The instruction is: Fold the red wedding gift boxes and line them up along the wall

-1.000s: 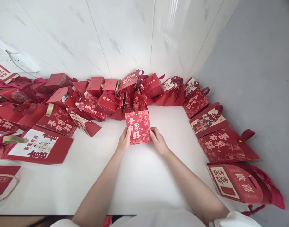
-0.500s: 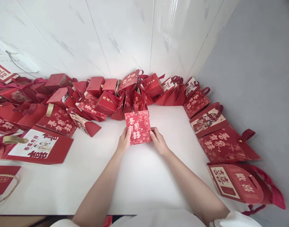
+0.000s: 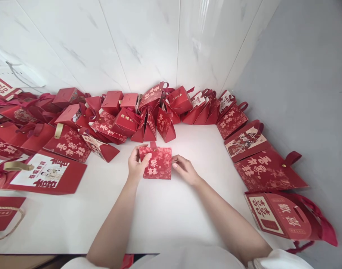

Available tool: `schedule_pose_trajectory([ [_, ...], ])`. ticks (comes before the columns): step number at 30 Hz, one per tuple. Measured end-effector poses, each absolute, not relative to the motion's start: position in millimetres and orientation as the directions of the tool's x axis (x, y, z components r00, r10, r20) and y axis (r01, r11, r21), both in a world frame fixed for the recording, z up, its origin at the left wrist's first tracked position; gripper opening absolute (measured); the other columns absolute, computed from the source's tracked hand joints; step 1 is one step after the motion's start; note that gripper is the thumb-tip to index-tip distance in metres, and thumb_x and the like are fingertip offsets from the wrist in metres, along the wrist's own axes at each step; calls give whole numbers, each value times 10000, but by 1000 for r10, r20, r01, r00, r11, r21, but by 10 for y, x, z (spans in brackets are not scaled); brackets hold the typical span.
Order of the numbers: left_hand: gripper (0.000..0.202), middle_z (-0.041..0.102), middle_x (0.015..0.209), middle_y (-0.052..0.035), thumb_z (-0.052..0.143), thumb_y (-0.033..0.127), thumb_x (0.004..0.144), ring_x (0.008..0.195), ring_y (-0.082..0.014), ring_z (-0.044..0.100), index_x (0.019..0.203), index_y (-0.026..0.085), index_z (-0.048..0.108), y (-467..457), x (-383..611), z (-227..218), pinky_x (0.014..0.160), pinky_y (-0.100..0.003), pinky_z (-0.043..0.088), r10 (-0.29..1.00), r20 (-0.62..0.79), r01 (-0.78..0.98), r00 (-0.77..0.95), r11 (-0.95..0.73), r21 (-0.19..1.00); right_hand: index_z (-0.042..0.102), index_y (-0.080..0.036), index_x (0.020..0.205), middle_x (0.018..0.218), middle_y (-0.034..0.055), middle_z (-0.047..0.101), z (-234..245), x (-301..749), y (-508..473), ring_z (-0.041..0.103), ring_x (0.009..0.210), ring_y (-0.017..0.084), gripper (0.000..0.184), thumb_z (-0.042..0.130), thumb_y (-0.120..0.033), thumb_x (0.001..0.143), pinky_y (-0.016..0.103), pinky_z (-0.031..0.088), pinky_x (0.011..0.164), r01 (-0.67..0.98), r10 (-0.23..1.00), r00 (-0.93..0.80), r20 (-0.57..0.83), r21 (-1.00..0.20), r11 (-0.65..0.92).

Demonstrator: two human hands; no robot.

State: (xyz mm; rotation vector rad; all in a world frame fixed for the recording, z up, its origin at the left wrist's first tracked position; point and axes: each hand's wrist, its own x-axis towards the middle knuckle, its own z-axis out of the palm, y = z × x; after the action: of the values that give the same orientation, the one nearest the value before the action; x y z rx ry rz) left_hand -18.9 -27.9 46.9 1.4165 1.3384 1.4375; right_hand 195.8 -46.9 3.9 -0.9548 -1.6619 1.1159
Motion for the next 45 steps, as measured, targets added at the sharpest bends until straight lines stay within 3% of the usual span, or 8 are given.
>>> schedule_pose_trajectory([
  [5, 335, 650, 962, -46, 721, 283, 712, 843, -178, 622, 1022, 190, 636, -373, -278, 677, 805, -314, 504, 849, 526, 424, -45, -460, 780, 574, -204, 836, 894, 52, 629, 59, 1967, -470, 593, 843, 195, 362, 408, -502, 957, 319, 455, 791, 152, 911, -313, 267, -933, 326],
  [13, 112, 639, 729, -22, 748, 226, 705, 708, -170, 596, 721, 203, 640, -515, -180, 808, 647, -303, 500, 719, 694, 566, 46, -591, 575, 576, -200, 801, 840, 31, 610, 45, 1950, -460, 570, 792, 177, 334, 453, -476, 945, 288, 436, 743, 169, 919, -311, 243, -937, 305],
  [20, 71, 662, 763, -17, 718, 221, 752, 731, -167, 624, 739, 210, 649, -573, -99, 826, 689, -306, 510, 771, 636, 505, 22, -558, 659, 608, -194, 855, 869, 43, 642, 13, 1958, -454, 600, 815, 189, 341, 438, -474, 950, 311, 470, 764, 176, 914, -332, 232, -937, 302],
  [23, 66, 661, 779, -13, 706, 233, 764, 743, -162, 628, 767, 207, 645, -577, -90, 816, 711, -302, 510, 800, 599, 494, -8, -518, 698, 584, -206, 1034, 1033, 77, 642, 24, 1946, -493, 615, 923, 209, 261, 465, -420, 944, 353, 489, 830, 187, 900, -294, 320, -905, 383],
  [29, 75, 699, 798, -27, 682, 278, 781, 772, -186, 658, 750, 212, 665, -592, -62, 787, 738, -330, 538, 847, 529, 414, 55, -501, 760, 223, -286, 1410, 1448, 161, 401, 30, 1876, -648, 579, 1137, 281, 500, 393, -318, 940, 521, 479, 914, 289, 743, -115, 659, -693, 660],
  [32, 52, 733, 861, -44, 677, 259, 785, 836, -207, 680, 806, 219, 703, -614, -41, 791, 771, -346, 551, 850, 500, 348, 168, -525, 777, 201, -350, 1443, 1323, 125, 503, 44, 1850, -687, 575, 1113, 278, 632, 483, -229, 892, 484, 500, 853, 404, 638, -146, 756, -543, 736],
  [36, 46, 730, 824, -40, 675, 245, 785, 789, -190, 679, 804, 217, 707, -634, -28, 779, 728, -314, 548, 855, 460, 314, 241, -517, 797, 322, -377, 1421, 1017, 66, 588, 89, 1835, -693, 595, 879, 227, 664, 519, -135, 835, 410, 480, 769, 523, 571, -199, 796, -407, 749],
  [45, 119, 694, 743, -36, 651, 314, 786, 685, -166, 643, 754, 208, 695, -623, -35, 765, 634, -282, 515, 889, 403, 370, 216, -457, 809, 533, -329, 1273, 976, 70, 595, 147, 1812, -699, 594, 836, 208, 452, 508, -166, 852, 380, 469, 731, 537, 652, -215, 727, -469, 701],
])
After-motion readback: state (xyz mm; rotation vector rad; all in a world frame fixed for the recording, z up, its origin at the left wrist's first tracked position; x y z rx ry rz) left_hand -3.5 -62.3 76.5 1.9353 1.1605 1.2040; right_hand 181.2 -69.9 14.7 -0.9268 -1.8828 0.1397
